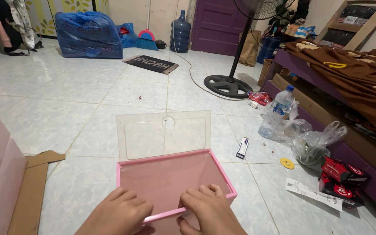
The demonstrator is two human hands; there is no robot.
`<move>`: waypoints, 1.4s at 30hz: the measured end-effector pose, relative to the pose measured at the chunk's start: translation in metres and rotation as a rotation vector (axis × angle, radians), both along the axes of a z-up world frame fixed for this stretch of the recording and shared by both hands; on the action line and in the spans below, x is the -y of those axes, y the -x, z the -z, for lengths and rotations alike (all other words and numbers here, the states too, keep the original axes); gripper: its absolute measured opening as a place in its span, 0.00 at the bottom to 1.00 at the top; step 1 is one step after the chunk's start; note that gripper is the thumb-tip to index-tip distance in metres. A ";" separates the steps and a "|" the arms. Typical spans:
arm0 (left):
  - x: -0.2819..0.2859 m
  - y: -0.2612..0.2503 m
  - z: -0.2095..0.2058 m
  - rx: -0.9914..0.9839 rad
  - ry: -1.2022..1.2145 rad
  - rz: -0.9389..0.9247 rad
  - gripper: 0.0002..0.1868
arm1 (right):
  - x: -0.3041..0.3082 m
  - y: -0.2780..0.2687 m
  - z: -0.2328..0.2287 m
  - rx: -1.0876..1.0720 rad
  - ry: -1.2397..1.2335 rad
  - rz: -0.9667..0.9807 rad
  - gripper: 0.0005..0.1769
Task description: The person assembles a pink plastic drawer by attaching the lid and securing the frame. They repeatedly open and close the lid to check the fit and alignment.
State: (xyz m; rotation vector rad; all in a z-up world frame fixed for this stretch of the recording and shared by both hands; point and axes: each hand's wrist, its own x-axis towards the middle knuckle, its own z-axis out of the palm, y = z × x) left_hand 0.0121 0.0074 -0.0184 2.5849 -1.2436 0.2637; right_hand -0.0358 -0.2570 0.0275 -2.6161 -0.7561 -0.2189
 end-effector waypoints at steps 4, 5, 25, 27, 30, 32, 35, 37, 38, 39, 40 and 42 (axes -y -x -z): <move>0.000 -0.008 0.031 0.117 0.072 0.053 0.09 | 0.008 -0.001 -0.001 -0.006 0.003 -0.029 0.19; 0.003 -0.007 0.041 0.146 0.073 0.042 0.07 | 0.011 -0.002 -0.001 -0.052 0.026 -0.016 0.20; 0.021 0.013 -0.049 -0.011 0.218 0.115 0.31 | 0.020 -0.004 -0.018 -0.015 -0.078 0.041 0.12; 0.028 0.012 -0.054 -0.063 0.126 0.090 0.32 | 0.018 -0.002 -0.022 0.075 -0.036 -0.024 0.15; 0.035 0.014 -0.056 -0.102 0.074 0.016 0.32 | 0.012 0.002 -0.025 0.229 -0.024 -0.158 0.21; 0.038 0.016 -0.055 -0.039 0.099 0.017 0.30 | 0.004 0.004 -0.026 0.239 -0.052 -0.210 0.22; 0.044 0.017 -0.052 0.111 0.181 0.064 0.32 | -0.003 0.006 -0.029 0.087 -0.072 -0.161 0.20; 0.045 0.017 -0.053 0.168 0.227 0.123 0.36 | -0.004 0.003 -0.036 -0.037 -0.021 -0.055 0.21; 0.043 0.017 -0.054 0.165 0.239 0.158 0.38 | -0.005 0.003 -0.037 -0.064 -0.021 -0.032 0.23; 0.040 0.015 -0.056 0.164 0.252 0.193 0.40 | -0.006 0.003 -0.039 -0.089 -0.020 -0.009 0.24; 0.038 0.013 -0.057 0.164 0.268 0.202 0.39 | -0.005 0.002 -0.040 -0.113 -0.018 0.014 0.26; 0.036 0.013 -0.060 0.159 0.301 0.218 0.37 | -0.006 0.002 -0.039 -0.144 -0.043 0.033 0.23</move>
